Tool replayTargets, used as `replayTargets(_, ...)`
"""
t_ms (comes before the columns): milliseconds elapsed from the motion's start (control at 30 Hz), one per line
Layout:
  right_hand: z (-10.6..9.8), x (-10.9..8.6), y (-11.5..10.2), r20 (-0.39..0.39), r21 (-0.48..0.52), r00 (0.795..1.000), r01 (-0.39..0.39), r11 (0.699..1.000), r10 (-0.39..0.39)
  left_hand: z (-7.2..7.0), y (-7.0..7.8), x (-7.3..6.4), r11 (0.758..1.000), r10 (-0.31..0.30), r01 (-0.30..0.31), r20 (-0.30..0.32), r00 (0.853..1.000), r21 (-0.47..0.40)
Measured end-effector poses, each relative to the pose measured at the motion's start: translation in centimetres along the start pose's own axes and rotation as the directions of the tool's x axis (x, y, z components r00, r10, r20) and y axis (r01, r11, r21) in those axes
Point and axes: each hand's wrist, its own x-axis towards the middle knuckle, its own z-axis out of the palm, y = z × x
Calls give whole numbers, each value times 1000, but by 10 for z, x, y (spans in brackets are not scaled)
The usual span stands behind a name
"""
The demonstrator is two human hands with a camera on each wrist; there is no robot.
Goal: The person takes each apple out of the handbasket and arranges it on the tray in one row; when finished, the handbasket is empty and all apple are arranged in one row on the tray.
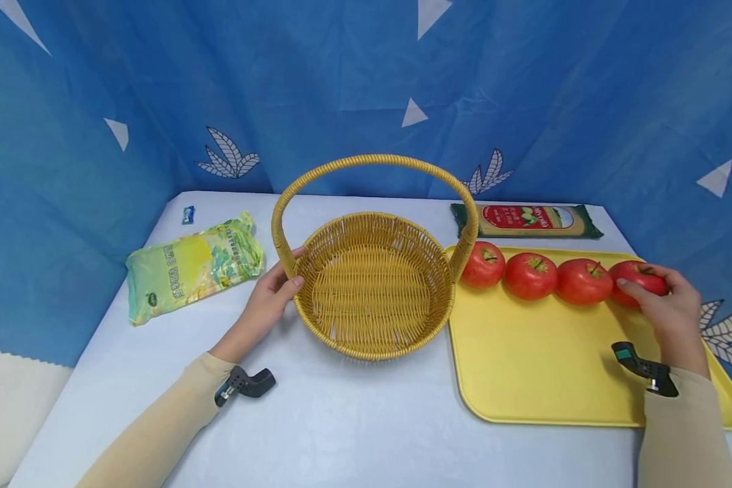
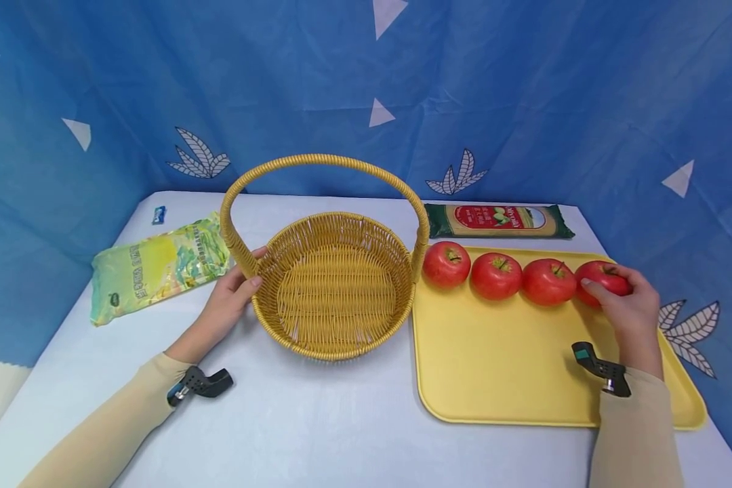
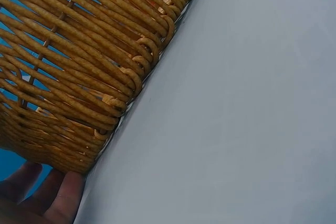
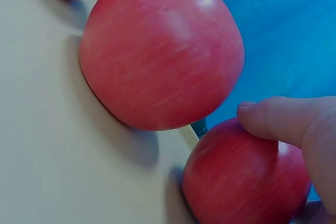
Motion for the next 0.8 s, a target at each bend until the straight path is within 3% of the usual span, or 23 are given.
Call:
replayTargets(200, -3, -1, 2, 5, -2, 1000, 0, 1000, 0, 0, 1, 0, 1000, 10, -10, 1, 1000, 0)
replayTargets(400, -7, -2, 8, -1, 98, 1000, -1, 995, 1, 0, 0, 0, 1000, 20, -20, -1, 1000, 0)
replayTargets(633, -5, 1, 11, 8, 311, 1000, -17, 950, 15, 0, 0, 0, 1000, 23, -23, -5, 1000, -5)
replayTargets(800, -5, 2, 14, 14, 373, 1000, 4, 928, -10, 0, 0, 0, 1000, 26, -26, -3, 1000, -15)
